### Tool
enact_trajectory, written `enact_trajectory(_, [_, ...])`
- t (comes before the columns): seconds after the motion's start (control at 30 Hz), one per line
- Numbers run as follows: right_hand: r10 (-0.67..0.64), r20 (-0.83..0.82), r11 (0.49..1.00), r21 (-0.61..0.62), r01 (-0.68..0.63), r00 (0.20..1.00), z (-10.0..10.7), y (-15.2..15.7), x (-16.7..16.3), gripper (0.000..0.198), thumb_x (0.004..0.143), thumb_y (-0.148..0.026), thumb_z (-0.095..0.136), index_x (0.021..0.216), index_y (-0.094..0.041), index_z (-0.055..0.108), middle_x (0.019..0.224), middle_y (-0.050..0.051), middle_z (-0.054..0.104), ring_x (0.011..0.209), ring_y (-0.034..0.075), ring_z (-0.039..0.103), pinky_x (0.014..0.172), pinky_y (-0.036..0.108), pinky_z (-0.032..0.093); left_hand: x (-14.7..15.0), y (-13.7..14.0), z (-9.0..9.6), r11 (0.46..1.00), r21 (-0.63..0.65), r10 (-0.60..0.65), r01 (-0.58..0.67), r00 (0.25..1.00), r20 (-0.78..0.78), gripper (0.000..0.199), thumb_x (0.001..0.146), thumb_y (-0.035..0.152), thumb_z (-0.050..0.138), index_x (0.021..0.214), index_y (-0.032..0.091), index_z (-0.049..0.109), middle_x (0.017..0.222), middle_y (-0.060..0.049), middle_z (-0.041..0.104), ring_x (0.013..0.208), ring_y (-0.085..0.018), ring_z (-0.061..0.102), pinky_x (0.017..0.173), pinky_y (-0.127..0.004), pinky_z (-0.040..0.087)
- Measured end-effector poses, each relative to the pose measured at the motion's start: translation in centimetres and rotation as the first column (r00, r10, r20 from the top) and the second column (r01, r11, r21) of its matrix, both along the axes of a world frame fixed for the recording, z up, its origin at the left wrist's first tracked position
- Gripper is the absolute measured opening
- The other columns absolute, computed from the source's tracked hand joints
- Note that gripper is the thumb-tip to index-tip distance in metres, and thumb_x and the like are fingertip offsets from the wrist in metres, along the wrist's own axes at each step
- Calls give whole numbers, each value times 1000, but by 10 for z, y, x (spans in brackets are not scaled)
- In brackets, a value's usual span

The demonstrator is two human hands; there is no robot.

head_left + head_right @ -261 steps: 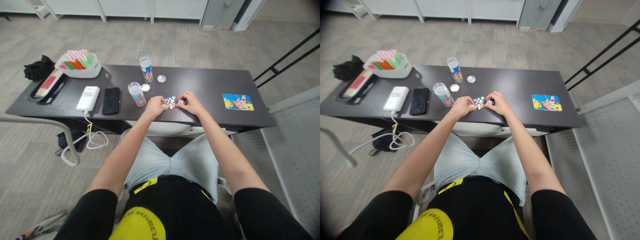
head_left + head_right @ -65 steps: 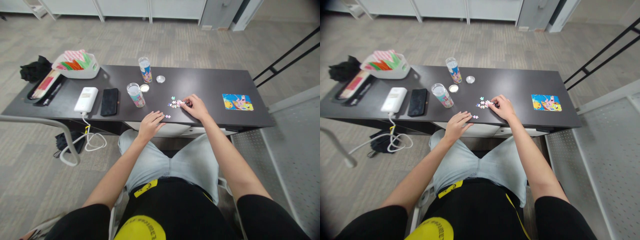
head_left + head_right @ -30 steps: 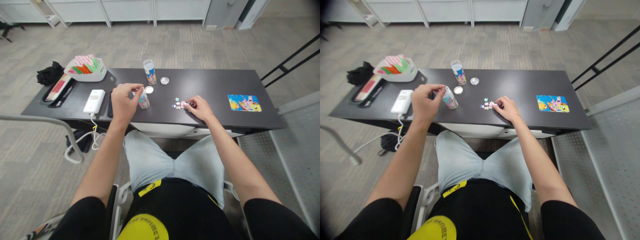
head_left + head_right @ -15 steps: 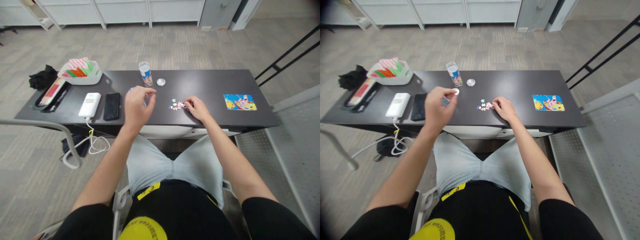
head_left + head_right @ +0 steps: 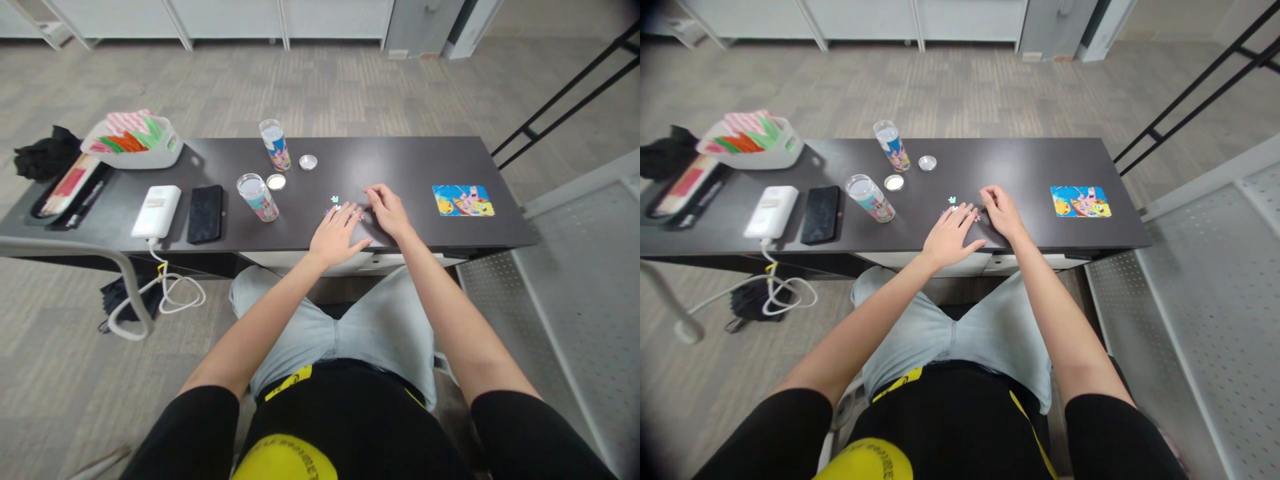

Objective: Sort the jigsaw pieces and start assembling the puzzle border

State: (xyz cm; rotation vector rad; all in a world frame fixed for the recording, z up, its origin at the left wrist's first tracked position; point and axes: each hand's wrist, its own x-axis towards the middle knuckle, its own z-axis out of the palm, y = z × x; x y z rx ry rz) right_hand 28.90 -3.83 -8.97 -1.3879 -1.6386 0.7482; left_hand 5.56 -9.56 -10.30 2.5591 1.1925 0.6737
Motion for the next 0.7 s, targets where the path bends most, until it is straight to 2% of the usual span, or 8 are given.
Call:
enact_trajectory(0.1, [-4,-33,1000,-6,3,999,0,-1,-2,87,103,-117,54,121,-34,74,112,9,88,101,33,81,106,53,70,-17,-9,-7,998,1,-68,68,995,79,82,121,63,89,190,22,72,199,-23,61,192,-51,55,163,-76,42])
enact_trajectory(0.2, [-3,-55,1000,-6,2,998,0,-2,-3,90,99,-120,56,118,-34,74,110,10,87,101,34,82,104,54,70,-36,-14,-10,992,-26,-120,125,985,127,73,118,53,92,187,32,77,197,-19,64,189,-51,58,161,-82,45])
enact_trajectory(0.33, [-2,-29,1000,8,3,1000,0,-2,-3,80,103,-111,61,117,-33,74,112,10,89,100,34,81,103,53,70,-50,-20,-8,991,-49,-116,123,985,130,56,121,43,91,175,35,86,189,-17,73,182,-48,67,160,-82,47])
enact_trajectory(0.5, [-3,30,1000,8,3,1000,0,-3,-3,61,112,-92,68,117,-32,76,110,9,89,100,33,79,103,52,69,-56,-29,-7,992,-75,-89,102,983,160,33,125,33,84,152,47,96,171,-5,87,168,-39,80,160,-79,50])
enact_trajectory(0.7, [-1,26,1000,10,1,1000,0,-2,-2,58,110,-90,71,115,-32,77,104,8,87,96,32,76,99,51,67,-69,-35,-13,988,-92,-108,127,976,187,39,132,32,64,145,47,98,166,2,89,166,-29,82,158,-67,56])
